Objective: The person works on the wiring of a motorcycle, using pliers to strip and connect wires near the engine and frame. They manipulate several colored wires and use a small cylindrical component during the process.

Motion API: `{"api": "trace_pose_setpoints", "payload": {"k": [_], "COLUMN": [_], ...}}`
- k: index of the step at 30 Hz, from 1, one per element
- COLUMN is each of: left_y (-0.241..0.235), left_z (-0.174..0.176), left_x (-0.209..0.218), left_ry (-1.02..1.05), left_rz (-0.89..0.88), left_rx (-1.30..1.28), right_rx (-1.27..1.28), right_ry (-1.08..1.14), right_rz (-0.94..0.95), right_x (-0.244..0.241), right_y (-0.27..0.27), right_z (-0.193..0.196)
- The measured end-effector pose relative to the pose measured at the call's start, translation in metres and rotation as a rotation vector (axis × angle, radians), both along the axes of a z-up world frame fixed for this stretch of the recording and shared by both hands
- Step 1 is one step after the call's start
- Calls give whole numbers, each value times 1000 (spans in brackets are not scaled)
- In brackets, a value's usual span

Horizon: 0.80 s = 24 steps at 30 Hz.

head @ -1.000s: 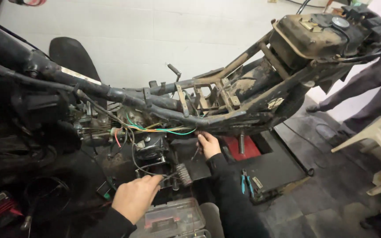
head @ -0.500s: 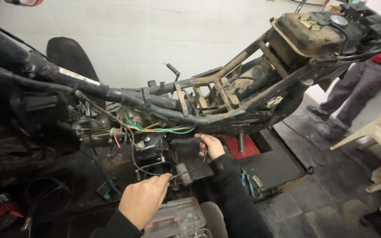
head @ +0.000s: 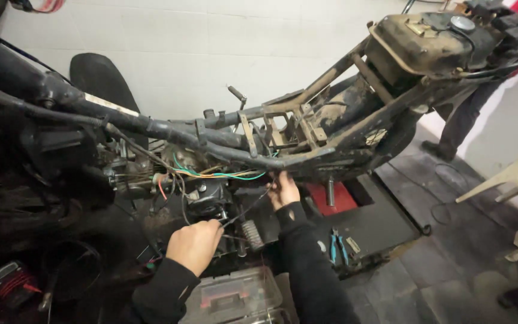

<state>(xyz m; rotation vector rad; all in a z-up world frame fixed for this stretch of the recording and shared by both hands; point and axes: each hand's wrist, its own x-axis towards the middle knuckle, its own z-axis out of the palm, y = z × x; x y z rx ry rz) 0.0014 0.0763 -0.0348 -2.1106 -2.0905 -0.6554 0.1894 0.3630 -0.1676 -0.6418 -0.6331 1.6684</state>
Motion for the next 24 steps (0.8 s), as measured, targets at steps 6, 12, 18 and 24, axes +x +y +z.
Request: {"api": "trace_pose_setpoints", "payload": {"k": [6, 12, 18, 24], "left_y": [28, 31, 26, 29], "left_z": [-7, -6, -7, 2], "left_x": [5, 15, 11, 3], "left_ry": [-79, -129, -140, -103], "left_rz": [65, 53, 39, 60], "left_rx": [41, 6, 33, 8], "right_rx": [-54, 1025, 1335, 1418], "right_ry": [-238, -1254, -1933, -1941], "right_rz": [140, -631, -686, -711], "right_x": [28, 75, 52, 60], "right_y": [-50, -50, 4, 73], "right_z": [24, 138, 211, 194]}}
